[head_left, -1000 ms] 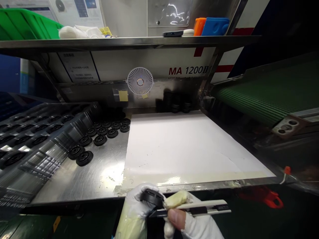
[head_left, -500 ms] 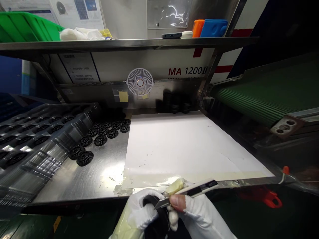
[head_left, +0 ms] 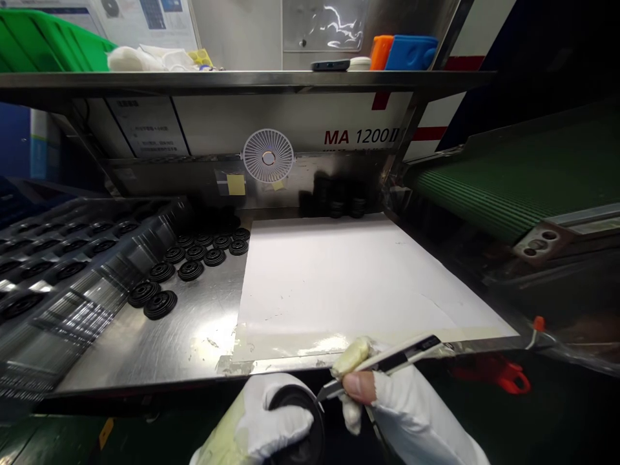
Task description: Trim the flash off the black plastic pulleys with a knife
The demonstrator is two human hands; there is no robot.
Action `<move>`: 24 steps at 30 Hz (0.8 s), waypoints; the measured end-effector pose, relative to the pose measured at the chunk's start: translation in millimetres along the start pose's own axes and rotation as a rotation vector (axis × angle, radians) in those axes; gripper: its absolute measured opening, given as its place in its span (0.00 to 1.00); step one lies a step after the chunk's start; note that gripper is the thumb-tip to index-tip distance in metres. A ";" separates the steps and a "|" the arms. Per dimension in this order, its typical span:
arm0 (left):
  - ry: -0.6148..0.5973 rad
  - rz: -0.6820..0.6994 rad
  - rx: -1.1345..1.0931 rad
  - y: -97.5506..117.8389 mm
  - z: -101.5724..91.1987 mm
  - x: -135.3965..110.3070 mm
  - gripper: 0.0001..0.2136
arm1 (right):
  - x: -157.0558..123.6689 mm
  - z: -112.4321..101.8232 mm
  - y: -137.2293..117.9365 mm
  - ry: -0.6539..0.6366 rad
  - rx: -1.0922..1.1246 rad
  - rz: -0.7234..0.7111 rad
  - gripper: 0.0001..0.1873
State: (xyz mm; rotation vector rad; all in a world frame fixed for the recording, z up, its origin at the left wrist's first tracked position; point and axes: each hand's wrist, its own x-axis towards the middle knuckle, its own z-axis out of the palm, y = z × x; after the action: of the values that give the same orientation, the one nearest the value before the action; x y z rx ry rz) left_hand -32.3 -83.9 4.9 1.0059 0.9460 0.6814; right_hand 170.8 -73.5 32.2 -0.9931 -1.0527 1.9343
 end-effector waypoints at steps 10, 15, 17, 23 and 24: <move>-0.006 -0.101 0.023 7.0 3.4 -8.7 0.08 | 7.6 5.0 -22.5 -0.006 -0.183 0.049 0.11; 0.079 -0.052 0.076 3.2 -0.5 -5.1 0.09 | 1.4 4.2 -29.0 -0.110 -0.218 0.269 0.06; 0.227 0.022 0.185 7.0 -8.9 -4.2 0.10 | 3.7 -3.3 -29.2 -0.051 -0.256 0.268 0.09; 0.871 0.427 0.664 15.1 -68.9 3.5 0.19 | 57.9 -96.6 -18.3 0.510 -1.085 -0.359 0.20; 0.906 0.454 0.733 14.9 -80.2 4.5 0.21 | 71.6 -116.9 -17.0 0.555 -1.234 -0.366 0.20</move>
State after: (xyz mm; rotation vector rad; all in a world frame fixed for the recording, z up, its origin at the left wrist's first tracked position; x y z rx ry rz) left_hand -102.9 -43.0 -0.7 1.6260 1.8666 1.2669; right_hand 243.2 33.4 -16.8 -1.6531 -1.9020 0.4898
